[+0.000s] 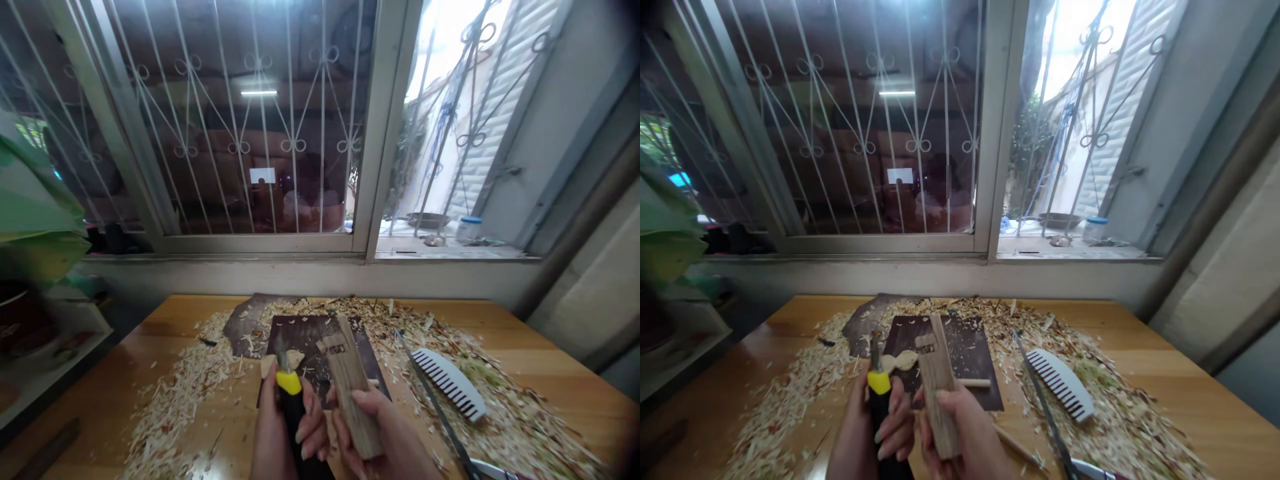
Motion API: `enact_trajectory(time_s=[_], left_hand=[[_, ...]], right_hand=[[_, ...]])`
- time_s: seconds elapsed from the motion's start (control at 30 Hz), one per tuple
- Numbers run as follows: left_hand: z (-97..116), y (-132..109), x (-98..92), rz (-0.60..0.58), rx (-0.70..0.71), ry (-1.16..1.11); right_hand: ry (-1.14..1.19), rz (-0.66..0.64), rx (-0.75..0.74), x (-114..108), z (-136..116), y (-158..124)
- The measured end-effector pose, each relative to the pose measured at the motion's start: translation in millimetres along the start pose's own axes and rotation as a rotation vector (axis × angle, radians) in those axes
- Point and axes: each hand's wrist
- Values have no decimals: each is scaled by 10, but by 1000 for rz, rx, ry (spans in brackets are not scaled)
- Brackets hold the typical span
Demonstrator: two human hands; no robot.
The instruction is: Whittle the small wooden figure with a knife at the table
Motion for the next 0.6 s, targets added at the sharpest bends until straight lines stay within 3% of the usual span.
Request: enact_trajectory(time_s=[0.13, 0.4, 0.6], left_hand=[[92, -30, 10, 70, 66, 68], [213, -44, -38, 201, 50, 159], [205, -111, 40, 205, 124, 247]], right_hand=[[129, -120, 31, 5, -29, -59], [-76, -246, -35, -39, -32, -22], [-165, -253, 20, -63, -56, -100]])
Point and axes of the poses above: each hand's wrist, its own y-axis towards the middle knuckle, its own x-axis out of the palm, z = x × y, and after that the axes turned 6 degrees about -y, right-handed
